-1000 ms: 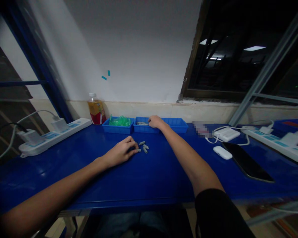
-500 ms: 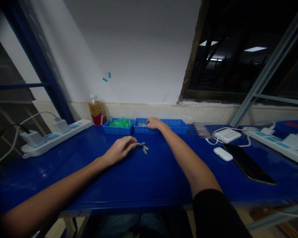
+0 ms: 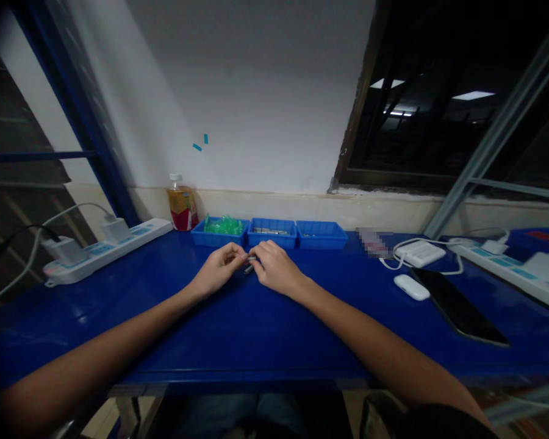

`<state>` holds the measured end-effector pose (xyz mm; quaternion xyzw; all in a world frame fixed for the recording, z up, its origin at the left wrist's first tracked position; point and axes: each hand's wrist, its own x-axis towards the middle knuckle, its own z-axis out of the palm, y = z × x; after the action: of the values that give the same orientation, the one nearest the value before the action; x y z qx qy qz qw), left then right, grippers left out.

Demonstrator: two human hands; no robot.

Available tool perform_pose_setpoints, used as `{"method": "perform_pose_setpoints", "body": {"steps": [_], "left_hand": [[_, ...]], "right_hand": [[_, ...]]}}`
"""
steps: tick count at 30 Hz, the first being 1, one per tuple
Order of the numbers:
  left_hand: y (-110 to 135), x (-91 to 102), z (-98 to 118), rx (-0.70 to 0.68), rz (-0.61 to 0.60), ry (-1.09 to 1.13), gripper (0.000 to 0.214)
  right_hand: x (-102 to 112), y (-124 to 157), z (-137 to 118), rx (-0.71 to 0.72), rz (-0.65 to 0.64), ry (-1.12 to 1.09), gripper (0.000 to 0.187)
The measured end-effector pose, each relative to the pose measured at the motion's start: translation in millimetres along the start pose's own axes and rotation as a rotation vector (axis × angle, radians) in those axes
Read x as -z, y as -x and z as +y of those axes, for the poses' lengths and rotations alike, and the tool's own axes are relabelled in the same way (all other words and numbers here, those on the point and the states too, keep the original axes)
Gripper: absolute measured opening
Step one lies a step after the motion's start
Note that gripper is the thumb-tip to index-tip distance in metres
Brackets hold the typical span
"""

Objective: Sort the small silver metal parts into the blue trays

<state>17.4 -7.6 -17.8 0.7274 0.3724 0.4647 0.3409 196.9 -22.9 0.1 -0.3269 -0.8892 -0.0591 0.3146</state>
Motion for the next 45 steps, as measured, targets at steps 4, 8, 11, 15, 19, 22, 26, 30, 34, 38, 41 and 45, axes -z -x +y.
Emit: {"method": "perform_pose_setpoints", "body": {"steps": [4, 8, 11, 15, 19, 22, 26, 30, 34, 38, 41, 45], "left_hand": [[2, 2.7, 2, -0.008, -0.022, -0.234, 0.027], [6, 5.9, 1, -0.106, -0.138, -0.659, 0.028], [8, 5.2, -3, -0.094, -0.195, -0.759, 0.020], [6, 4.8, -6, -0.106, -0.198, -0.769, 0.016], [3, 6.7, -4, -0.143, -0.147, -0.716, 0.021], [2, 6.3, 0, -0.154, -0.085, -0.667, 0.024], [3, 2.2, 5, -0.166, -0.086, -0.575, 0.026], [5, -1.2, 8, -0.182, -0.078, -0.528, 0.028], [5, -1.0, 11, -0.175, -0.075, -0.535, 0.034], [6, -0.9, 14, -0.204, -0.081, -0.503, 0.024], [5, -0.9, 16, -0.249, -0.044, -0.449, 0.027], [-4, 1.9, 19, -0.291, -0.045, -0.430, 0.014]], "right_hand": [[4, -19, 34, -0.101, -0.011, 0.131, 0.013], [6, -53, 85, -0.490, -0.160, 0.284, 0.020], [1, -77, 113, -0.599, -0.269, 0.289, 0.018], [-4, -94, 121, -0.632, -0.307, 0.273, 0.017], [1, -78, 91, -0.552, -0.219, 0.245, 0.025], [6, -42, 47, -0.307, -0.056, 0.094, 0.022], [6, 0, 1, -0.038, -0.030, 0.001, 0.016], [3, 8, -6, 0.009, -0.002, 0.039, 0.009], [4, 5, -1, 0.026, -0.011, 0.036, 0.009], [6, 4, 2, -0.039, 0.032, -0.004, 0.011], [7, 3, 5, -0.121, 0.077, -0.095, 0.013], [7, 0, 9, -0.170, 0.085, -0.189, 0.014]]}}
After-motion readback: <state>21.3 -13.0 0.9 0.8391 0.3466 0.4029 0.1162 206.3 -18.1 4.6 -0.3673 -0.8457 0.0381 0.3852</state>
